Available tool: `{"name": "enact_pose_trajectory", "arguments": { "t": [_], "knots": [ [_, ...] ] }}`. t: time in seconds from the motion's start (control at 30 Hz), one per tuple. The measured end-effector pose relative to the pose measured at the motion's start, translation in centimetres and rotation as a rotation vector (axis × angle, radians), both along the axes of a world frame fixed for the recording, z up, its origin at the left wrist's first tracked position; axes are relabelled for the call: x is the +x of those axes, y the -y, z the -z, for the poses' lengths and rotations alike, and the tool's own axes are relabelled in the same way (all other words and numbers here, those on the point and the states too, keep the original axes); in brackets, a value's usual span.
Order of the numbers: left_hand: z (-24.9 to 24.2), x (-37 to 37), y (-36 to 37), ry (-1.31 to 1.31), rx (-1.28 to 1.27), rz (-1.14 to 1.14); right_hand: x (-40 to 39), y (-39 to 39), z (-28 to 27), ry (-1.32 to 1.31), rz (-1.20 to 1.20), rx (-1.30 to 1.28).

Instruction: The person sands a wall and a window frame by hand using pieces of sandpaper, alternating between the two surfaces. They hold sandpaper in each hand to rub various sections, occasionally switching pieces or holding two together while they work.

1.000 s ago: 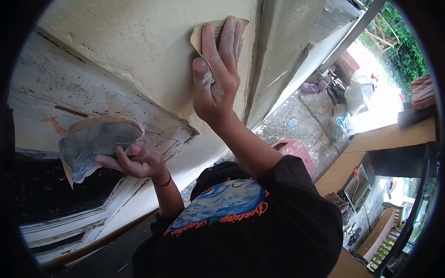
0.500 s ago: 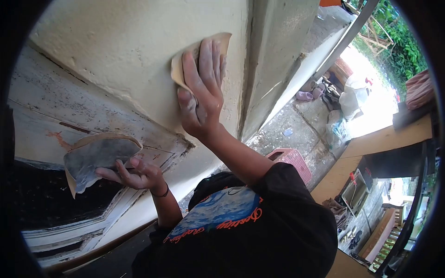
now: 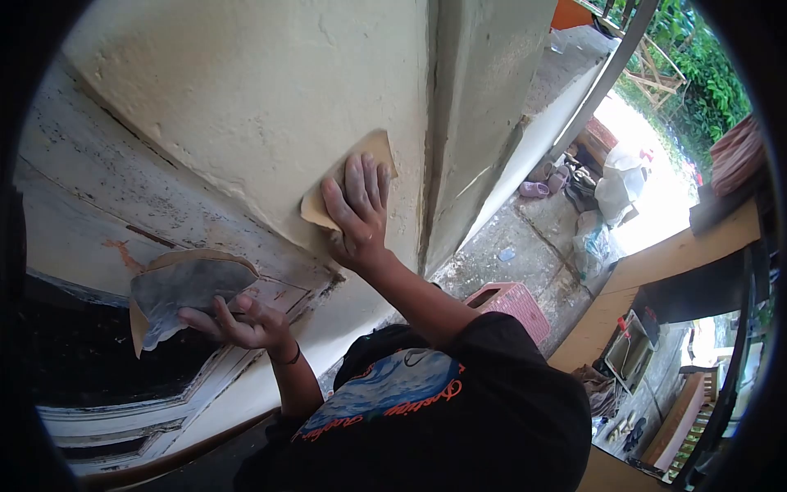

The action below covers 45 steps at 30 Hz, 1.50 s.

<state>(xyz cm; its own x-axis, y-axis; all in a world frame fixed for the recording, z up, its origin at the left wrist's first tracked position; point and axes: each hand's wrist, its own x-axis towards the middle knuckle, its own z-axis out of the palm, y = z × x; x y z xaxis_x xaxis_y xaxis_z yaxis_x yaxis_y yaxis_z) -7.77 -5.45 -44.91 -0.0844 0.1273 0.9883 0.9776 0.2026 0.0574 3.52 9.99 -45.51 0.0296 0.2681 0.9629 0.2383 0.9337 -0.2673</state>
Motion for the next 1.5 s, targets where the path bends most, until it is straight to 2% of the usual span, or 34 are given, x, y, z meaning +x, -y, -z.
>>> {"name": "enact_pose_trajectory", "arguments": {
  "t": [0.03,0.1,0.13,0.2,0.3,0.37,0.43,0.5,0.53,0.7,0.8,0.9,0.97,1.03,1.1,1.2,1.3,1.37,1.5],
  "knots": [
    [0.0,-0.1,-0.1,-0.002,0.018,0.004,0.2,0.5,1.9,0.034,0.008,-0.06],
    [0.1,-0.1,-0.2,-0.009,0.023,0.001,0.9,1.5,1.1,0.034,-0.079,-0.221],
    [0.2,-0.1,-0.2,-0.003,0.027,-0.003,1.0,1.4,-0.9,0.037,-0.076,-0.212],
    [-0.1,0.1,-0.3,-0.007,0.022,-0.019,0.9,1.8,-6.3,-0.177,-0.158,-0.317],
    [-0.3,0.2,-0.1,-0.023,0.021,-0.025,0.7,1.5,-9.4,-0.202,-0.169,-0.295],
    [-0.3,0.0,-0.2,-0.036,0.035,-0.02,0.0,1.1,-6.8,-0.204,-0.139,-0.251],
    [-0.1,-0.1,-0.1,-0.037,0.028,-0.009,0.0,0.9,-1.2,-0.004,-0.065,-0.059],
    [0.0,0.0,0.0,-0.039,0.027,-0.026,0.4,1.0,2.5,0.089,-0.018,-0.068],
    [0.1,0.0,0.0,-0.041,0.015,-0.036,0.6,0.7,1.7,0.075,-0.036,-0.058],
    [0.0,0.1,0.0,-0.034,0.011,-0.024,0.8,-0.8,-9.4,-0.198,-0.035,-0.245],
    [0.3,0.0,0.0,-0.012,0.032,-0.005,0.1,-0.2,-8.3,-0.171,-0.013,-0.183],
    [0.0,-0.2,-0.2,-0.031,0.04,-0.005,-0.5,1.3,-1.2,-0.005,-0.003,-0.042],
    [-0.1,-0.1,-0.1,-0.054,0.028,-0.016,0.4,0.7,-0.9,0.033,-0.012,-0.033],
    [-0.1,0.0,-0.2,-0.048,0.035,-0.026,0.8,-0.3,-2.6,0.07,-0.016,-0.03],
    [0.1,0.2,0.2,-0.01,0.007,-0.016,0.9,-1.2,-6.9,-0.101,0.018,-0.098],
    [0.1,0.1,0.0,0.019,0.012,-0.001,0.4,-0.6,-6.9,-0.11,0.001,-0.096],
    [0.0,0.0,-0.1,-0.016,0.028,-0.01,0.0,0.8,-0.5,0.0,0.02,-0.113],
    [-0.2,0.0,-0.4,-0.05,0.03,-0.022,0.4,0.2,-0.9,-0.001,0.028,-0.111],
    [-0.2,0.3,0.0,-0.043,0.026,-0.019,1.8,-1.6,-7.0,-0.087,0.016,-0.146]
  ]
}}
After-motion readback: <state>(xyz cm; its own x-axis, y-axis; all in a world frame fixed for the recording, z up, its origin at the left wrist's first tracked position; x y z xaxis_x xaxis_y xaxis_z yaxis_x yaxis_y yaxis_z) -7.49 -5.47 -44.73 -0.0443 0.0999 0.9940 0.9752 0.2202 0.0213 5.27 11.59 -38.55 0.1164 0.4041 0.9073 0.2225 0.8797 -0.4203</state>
